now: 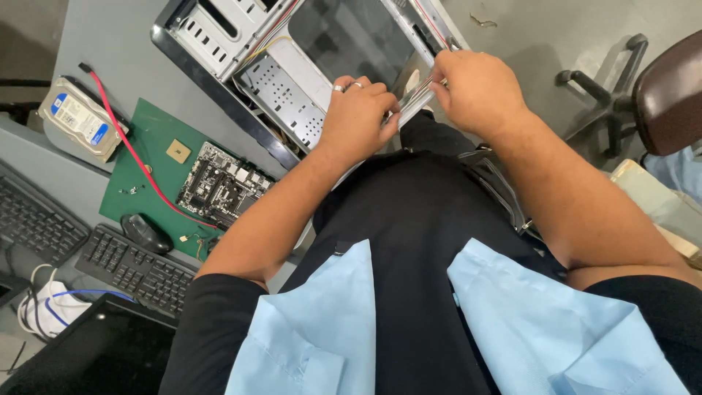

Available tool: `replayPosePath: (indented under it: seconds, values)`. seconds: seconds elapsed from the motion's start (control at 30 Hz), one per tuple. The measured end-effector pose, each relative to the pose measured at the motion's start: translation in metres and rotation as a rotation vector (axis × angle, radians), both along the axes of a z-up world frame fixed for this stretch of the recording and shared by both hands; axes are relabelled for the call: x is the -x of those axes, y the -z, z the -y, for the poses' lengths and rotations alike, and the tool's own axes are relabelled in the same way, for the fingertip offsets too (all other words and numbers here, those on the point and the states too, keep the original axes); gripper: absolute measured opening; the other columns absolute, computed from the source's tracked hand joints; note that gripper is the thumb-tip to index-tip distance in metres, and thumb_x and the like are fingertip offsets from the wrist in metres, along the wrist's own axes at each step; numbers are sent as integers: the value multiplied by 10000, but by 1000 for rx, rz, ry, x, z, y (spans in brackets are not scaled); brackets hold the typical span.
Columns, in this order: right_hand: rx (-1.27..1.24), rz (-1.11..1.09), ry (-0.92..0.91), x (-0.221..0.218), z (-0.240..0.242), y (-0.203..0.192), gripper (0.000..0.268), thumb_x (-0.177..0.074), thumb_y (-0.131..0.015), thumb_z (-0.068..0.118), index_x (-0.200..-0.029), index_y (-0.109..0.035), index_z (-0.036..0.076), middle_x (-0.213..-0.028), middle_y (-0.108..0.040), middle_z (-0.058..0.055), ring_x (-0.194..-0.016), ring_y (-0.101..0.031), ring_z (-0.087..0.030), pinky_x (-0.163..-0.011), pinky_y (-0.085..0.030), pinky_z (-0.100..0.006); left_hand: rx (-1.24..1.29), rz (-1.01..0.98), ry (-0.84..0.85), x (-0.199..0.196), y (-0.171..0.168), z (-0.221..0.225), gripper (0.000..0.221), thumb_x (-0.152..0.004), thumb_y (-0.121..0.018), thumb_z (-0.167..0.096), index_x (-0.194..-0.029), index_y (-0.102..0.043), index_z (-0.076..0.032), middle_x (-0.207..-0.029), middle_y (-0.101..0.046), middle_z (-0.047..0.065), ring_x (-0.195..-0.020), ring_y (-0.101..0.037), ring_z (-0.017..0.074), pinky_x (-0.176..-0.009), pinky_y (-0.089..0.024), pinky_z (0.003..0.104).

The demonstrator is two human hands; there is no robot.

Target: Securing internal components and panels within a desktop computer case using a screwdriver and manual adjustments.

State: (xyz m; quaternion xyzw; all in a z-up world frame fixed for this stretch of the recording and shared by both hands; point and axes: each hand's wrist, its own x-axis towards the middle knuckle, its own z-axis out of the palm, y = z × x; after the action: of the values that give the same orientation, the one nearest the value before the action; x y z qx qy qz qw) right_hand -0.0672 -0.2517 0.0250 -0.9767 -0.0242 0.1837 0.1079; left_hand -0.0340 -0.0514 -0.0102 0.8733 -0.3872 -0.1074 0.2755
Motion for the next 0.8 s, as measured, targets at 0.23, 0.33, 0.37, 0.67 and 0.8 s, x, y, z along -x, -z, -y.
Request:
replayPosePath:
  seconds: [0.23, 0.33, 0.37, 0.67, 0.8]
  values:
    - [-104, -49, 18, -8, 13, -5, 54, -876, -572, 185, -887, -584, 133, -830, -590, -51, -736, -546, -279, -604, -423, -419, 30, -27, 77, -5, -4, -5, 100, -822, -589, -219, -733, -620, -186, -669, -490, -47, -699, -508, 213, -853, -317, 444]
    - [-68, -124, 95, -14, 18, -8, 76, -875, -551, 191, -901, -612, 153, -853, -621, -56, -779, -577, -289, -621, -435, -441, 85, -61, 87, -6, -5, -6, 90, -832, -583, -208, -751, -606, -175, -688, -484, -47, -690, -494, 202, -858, -309, 424]
    - [-36, -127, 103, -15, 20, -8, 75, -877, -552, 193, -900, -611, 151, -831, -619, -65, -763, -566, -303, -609, -434, -445, 67, -72, 87, -6, -6, -6, 89, -829, -581, -212, -751, -608, -178, -691, -490, -48, -696, -503, 202, -865, -308, 429]
    - [132, -153, 98, -22, 18, -6, 93, -880, -540, 208, -907, -604, 146, -808, -616, -75, -708, -566, -325, -522, -448, -456, 34, -136, 36, -6, -10, 0, 59, -781, -580, -206, -771, -638, -197, -673, -529, -65, -682, -524, 199, -846, -316, 415]
    - [143, 45, -16, -15, 26, 4, 83, -881, -598, 252, -875, -595, 170, -803, -616, -31, -691, -560, -298, -504, -438, -421, 73, -146, 41, -7, -7, 0, 90, -784, -569, -211, -756, -651, -188, -640, -507, -57, -618, -512, 204, -853, -321, 412]
